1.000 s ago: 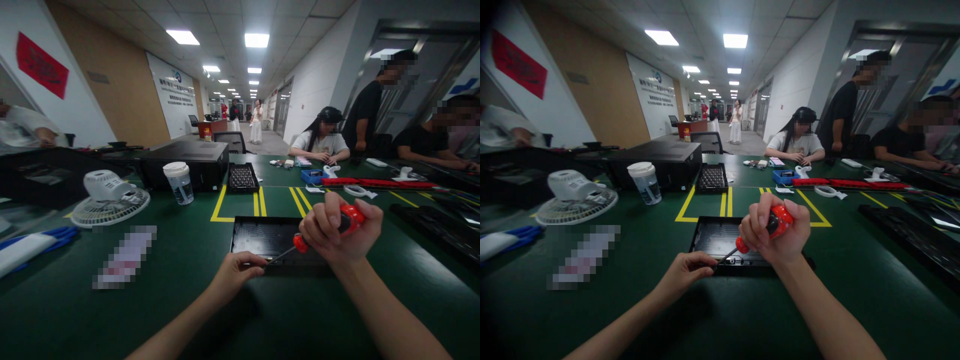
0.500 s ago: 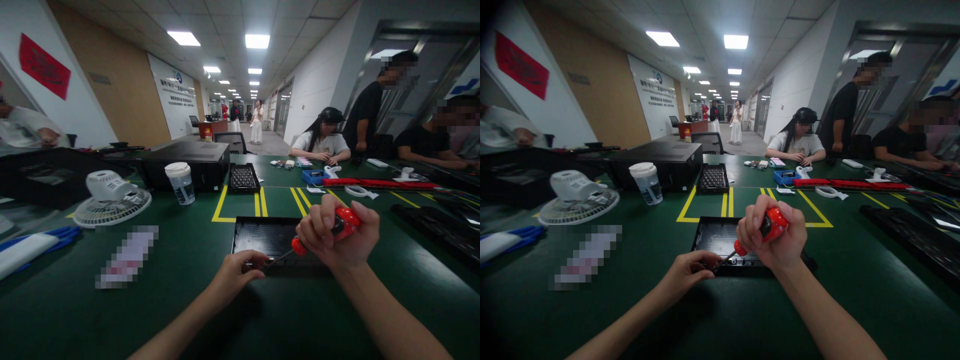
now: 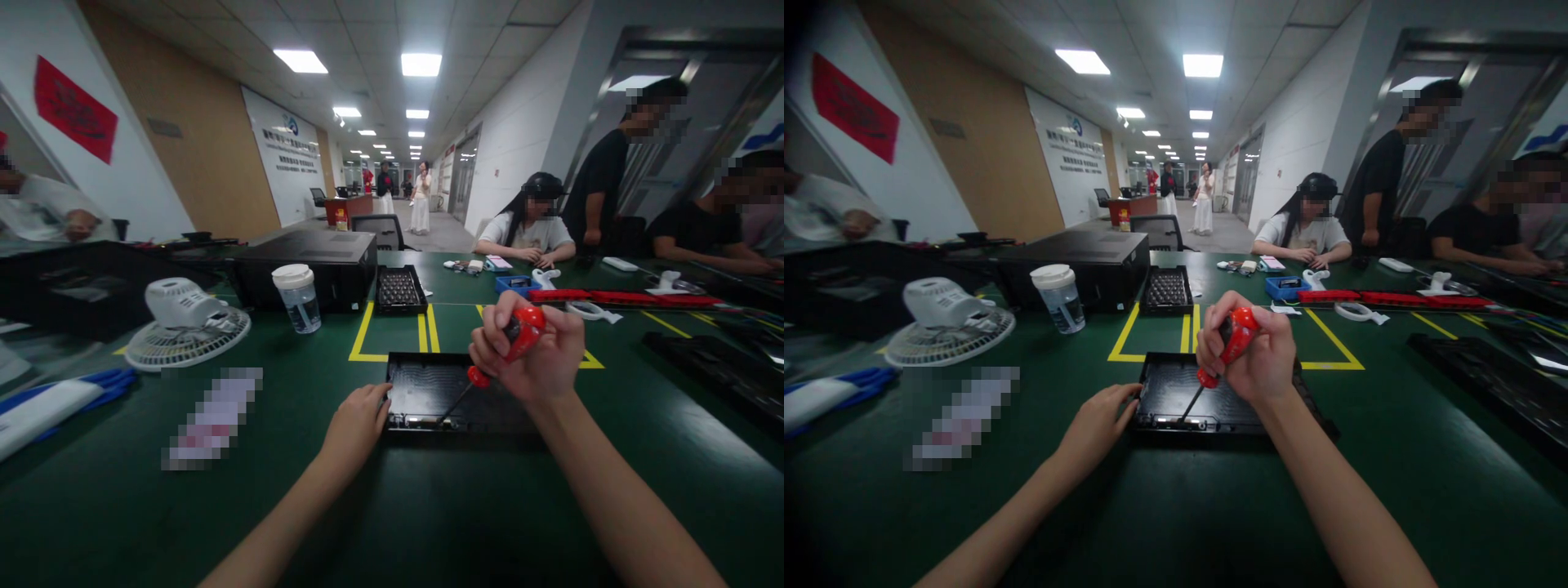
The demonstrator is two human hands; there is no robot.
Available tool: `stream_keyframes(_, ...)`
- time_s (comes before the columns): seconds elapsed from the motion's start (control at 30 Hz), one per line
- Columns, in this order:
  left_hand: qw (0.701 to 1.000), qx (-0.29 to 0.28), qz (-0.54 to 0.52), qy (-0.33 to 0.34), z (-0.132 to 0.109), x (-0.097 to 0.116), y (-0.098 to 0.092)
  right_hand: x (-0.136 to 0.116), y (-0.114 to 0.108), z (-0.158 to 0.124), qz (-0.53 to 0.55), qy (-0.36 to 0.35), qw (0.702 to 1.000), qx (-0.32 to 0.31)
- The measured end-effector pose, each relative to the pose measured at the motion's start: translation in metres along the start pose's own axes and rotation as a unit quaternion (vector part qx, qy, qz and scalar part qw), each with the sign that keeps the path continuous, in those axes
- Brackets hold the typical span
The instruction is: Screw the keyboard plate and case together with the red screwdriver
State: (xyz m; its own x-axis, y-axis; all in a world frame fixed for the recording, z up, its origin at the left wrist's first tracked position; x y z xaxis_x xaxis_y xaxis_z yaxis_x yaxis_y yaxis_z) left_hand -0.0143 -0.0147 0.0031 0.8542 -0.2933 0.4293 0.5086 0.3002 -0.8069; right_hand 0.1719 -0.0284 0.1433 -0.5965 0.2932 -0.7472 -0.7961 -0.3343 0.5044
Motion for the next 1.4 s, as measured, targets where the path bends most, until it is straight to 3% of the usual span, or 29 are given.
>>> stream_keyframes(0.33,0.998,-0.061,0.029,-0.002,-0.003,-0.009,0.015,0.050,0.018,0.023,-0.015,0.037,0.999,-0.018)
stream_keyframes(0.6,0.998,-0.059,0.029,0.003,-0.002,-0.011,0.017,0.079,0.027,0.024,-0.005,0.026,0.999,-0.025)
stream_keyframes(0.87,0.997,-0.068,0.024,-0.014,-0.001,-0.013,0.017,0.086,0.029,0.024,-0.017,0.031,0.999,-0.025)
stream_keyframes(1.4,0.998,-0.059,0.019,0.014,-0.003,-0.014,0.017,0.094,0.027,0.025,-0.014,0.038,0.999,-0.019)
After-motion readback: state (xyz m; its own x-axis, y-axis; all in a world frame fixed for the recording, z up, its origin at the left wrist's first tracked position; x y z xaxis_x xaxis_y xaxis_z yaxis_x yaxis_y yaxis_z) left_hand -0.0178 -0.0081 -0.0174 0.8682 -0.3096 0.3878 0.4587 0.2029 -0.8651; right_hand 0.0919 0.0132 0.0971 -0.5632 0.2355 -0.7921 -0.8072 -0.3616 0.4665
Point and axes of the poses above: each hand's wrist, its own z-axis towards the middle knuckle, its own y-axis out of the palm, x = y × z, the point moved 5 cm from there along z, towards the middle knuckle, and after that the axes turned 15 degrees about x, right-handed, at the moved point
